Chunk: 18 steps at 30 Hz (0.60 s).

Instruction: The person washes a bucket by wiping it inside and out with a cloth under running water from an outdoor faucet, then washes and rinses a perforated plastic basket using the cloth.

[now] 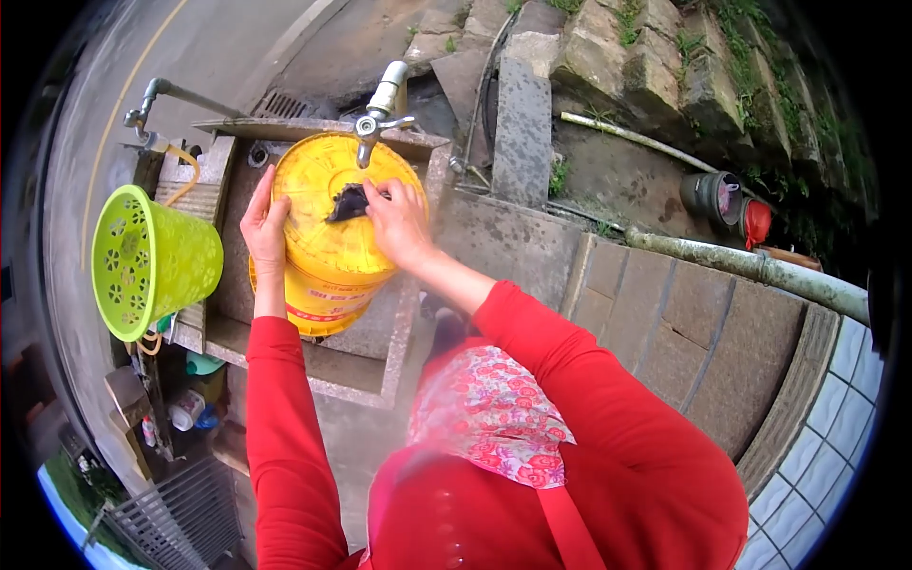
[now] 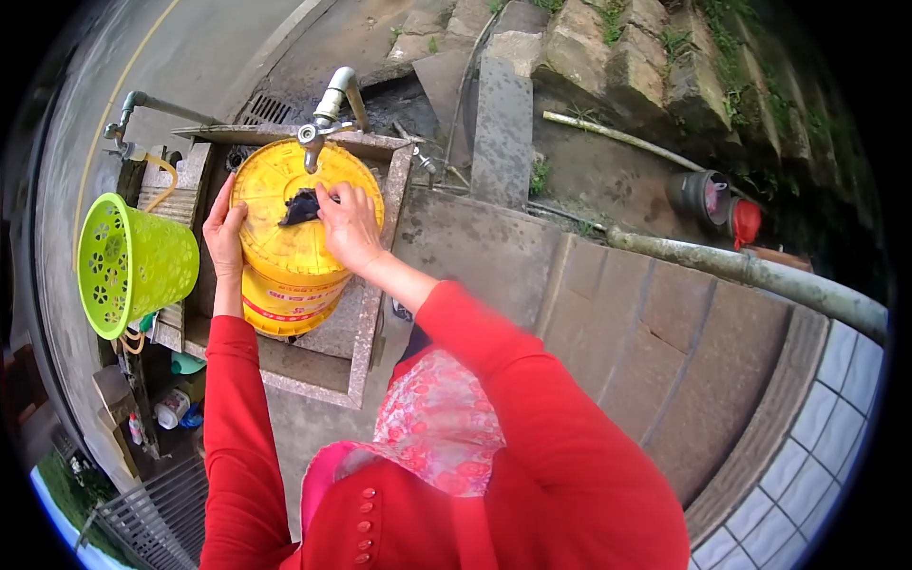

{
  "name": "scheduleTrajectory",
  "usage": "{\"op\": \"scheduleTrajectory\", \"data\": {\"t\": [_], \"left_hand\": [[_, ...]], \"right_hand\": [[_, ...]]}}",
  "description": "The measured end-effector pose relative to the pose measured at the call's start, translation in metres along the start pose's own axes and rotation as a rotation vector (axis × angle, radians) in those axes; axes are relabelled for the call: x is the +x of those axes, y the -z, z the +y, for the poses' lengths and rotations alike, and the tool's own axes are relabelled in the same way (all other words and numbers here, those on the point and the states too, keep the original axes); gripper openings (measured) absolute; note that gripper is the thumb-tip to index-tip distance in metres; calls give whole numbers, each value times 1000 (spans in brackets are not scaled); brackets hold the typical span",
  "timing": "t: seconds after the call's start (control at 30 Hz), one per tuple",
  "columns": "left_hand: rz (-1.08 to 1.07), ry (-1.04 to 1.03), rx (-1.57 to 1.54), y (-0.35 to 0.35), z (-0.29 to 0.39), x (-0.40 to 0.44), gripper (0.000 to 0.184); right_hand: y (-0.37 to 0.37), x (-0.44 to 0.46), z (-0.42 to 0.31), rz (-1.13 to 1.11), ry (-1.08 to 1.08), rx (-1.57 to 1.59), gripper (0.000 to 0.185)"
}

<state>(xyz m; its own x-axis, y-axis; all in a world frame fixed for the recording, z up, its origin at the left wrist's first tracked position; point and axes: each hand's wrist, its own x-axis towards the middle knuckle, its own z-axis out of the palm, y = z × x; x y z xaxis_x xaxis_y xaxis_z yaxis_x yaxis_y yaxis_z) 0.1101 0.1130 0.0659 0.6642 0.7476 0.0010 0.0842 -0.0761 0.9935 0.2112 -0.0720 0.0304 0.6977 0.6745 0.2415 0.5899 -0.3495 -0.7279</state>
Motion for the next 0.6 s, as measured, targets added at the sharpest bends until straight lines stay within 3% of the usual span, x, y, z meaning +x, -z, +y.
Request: {"op": "scheduleTrajectory", "data": {"t": [0.07,0.13,0.23,0.27,0.43,0.47,0.6], "left_hand": [[-56,37,-69,5,7,-6,48],[-37,-51,83,-1,7,-11,47],[-18,-81,126,-8,7,-11,41],[-24,-81,138,-8,9,-13,39],[80,-94,161,1,0,-13,35],[73,-121,224,-1,-2,-10,37],[240,20,187,-18,-5,-15,45]], "right_hand": [[-16,6,50,13,-216,-195,37],[-33,27,63,36,-393,-258,32],[-39,62,21,-30,-307,-196,25],[-61,62,14,175,-125,-227,28],[-18,33,-68,-53,148,100,32],[-16,24,-77,-99,219,187,39],[22,19,-91,-262,200,-27,69]]}}
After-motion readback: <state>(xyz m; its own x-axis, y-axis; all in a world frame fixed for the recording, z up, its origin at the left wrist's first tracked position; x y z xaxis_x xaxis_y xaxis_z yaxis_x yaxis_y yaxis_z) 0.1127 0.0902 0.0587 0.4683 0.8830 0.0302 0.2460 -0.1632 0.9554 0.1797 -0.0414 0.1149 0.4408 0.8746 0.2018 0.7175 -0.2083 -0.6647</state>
